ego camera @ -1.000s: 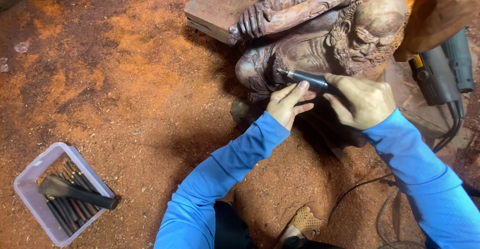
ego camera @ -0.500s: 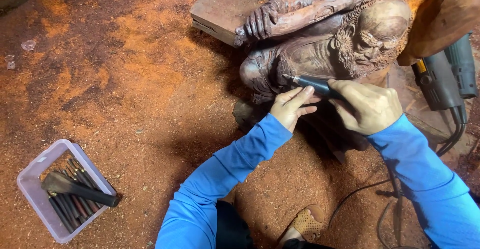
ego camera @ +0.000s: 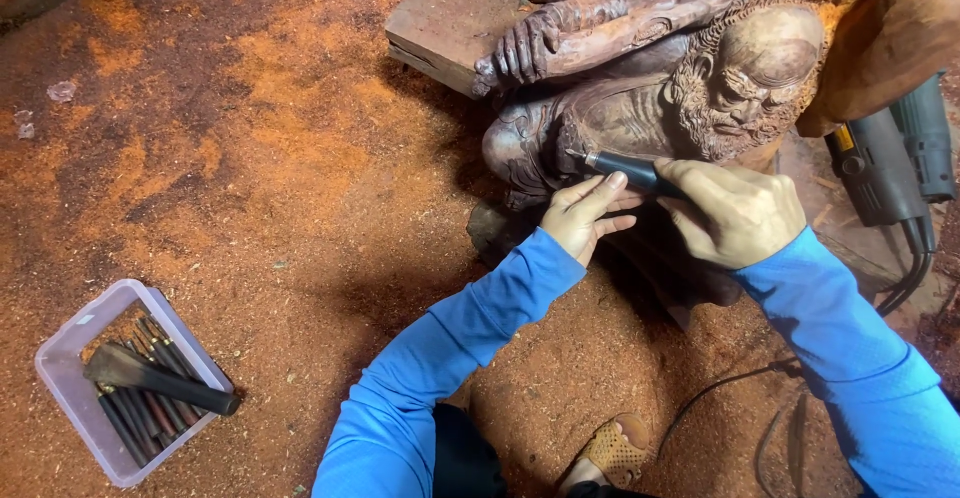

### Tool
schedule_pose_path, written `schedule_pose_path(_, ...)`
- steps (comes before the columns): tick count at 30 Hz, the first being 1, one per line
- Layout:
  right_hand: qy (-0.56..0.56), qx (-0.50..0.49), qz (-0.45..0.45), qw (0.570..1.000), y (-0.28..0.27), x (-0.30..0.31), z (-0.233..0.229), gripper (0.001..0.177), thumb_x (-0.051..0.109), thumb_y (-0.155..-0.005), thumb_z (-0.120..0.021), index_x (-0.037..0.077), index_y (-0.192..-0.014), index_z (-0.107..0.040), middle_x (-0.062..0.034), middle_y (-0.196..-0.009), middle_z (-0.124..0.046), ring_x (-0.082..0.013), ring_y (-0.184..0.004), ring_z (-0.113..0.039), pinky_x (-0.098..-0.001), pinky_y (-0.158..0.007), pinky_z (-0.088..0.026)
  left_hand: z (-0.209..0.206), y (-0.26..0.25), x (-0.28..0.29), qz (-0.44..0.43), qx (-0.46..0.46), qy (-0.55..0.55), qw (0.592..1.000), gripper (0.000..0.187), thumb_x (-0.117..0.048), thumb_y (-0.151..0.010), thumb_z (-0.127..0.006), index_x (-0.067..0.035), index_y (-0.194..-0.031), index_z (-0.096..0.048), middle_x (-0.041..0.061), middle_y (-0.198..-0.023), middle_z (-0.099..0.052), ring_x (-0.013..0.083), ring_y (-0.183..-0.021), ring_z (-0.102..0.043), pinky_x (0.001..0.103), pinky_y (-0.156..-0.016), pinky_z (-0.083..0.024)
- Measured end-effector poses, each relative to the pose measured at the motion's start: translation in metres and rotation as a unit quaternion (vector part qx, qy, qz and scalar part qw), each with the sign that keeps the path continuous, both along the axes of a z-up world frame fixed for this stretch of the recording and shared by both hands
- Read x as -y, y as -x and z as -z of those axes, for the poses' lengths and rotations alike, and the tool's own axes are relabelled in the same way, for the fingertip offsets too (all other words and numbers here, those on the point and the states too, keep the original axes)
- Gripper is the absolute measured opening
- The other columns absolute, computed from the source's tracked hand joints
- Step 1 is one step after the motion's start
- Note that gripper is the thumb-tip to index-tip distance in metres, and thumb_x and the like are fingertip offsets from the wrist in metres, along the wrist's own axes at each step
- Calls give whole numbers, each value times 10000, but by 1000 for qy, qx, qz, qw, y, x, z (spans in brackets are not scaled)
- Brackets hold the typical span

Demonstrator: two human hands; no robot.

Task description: Carving fine details into a wooden statue using a handheld rotary tool

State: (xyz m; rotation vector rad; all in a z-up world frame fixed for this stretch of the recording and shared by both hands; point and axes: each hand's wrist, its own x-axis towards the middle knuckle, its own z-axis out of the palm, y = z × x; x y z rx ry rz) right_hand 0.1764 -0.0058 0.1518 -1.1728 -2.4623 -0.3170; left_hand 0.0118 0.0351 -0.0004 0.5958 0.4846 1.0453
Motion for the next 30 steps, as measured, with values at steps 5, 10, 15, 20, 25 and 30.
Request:
schedule_pose_path(5,-9,-9,-7,1000,-2,-1,5,359,39,-821,-753,-29,-1170,-707,-119,-1127,-776,-256,-783,-726,-341,-635,-563,-7,2,0,-3,5,4,1000,335,-266,-995,-651,-6,-1204,-680,159,-1092,-698,257,-1085,-659,369,-869,-573)
schedule_pose_path(10,-13,-16,-7,1000,-3,-1,8,365,31,-815,-756,-28,-1172,-704,-125,-1140,-780,-263,-805,-734,-342,-653,-567,-4,1,-1,-3,3,4,1000,349,-286,-979,-670,-10,-1193,-687,160,-1095,-703,267,-1085,-667,366,-866,-581)
schedule_pose_path(15,-31,-28,-6,999,-2,1,13,441,8,-796,-768,-41,-1228,-696,-152,-1143,-776,-275,-792,-725,-349,-652,-559,-12,1,0,-5,2,3,1000,370,-289,-974,-668,-6,-1213,-676,175,-1129,-701,300,-1094,-670,394,-890,-577)
schedule_pose_path(20,11,-64,25,998,3,23,21,473,11,-853,-776,-75,-1304,-664,-184,-966,-762,-254,-646,-678,-347,-555,-532,-12,4,9,-13,-11,-45,999,243,-214,-1004,-654,-43,-1166,-717,116,-1058,-725,220,-1026,-672,362,-848,-578)
schedule_pose_path(25,246,-336,152,896,16,59,64,574,97,-856,-761,91,-1398,-570,-247,-1153,-726,-446,-886,-723,-536,-657,-603,-38,-3,33,-96,-118,-63,986,265,-269,-918,-807,-74,-1095,-781,85,-968,-748,199,-976,-705,379,-799,-628)
schedule_pose_path(30,363,-508,122,771,39,69,74,684,-1,-852,-703,74,-1489,-464,-282,-1152,-658,-230,-539,-698,-343,-377,-623,-39,16,26,-108,-109,-101,983,104,-154,-881,-808,-69,-941,-807,100,-860,-746,171,-905,-698,360,-765,-622)
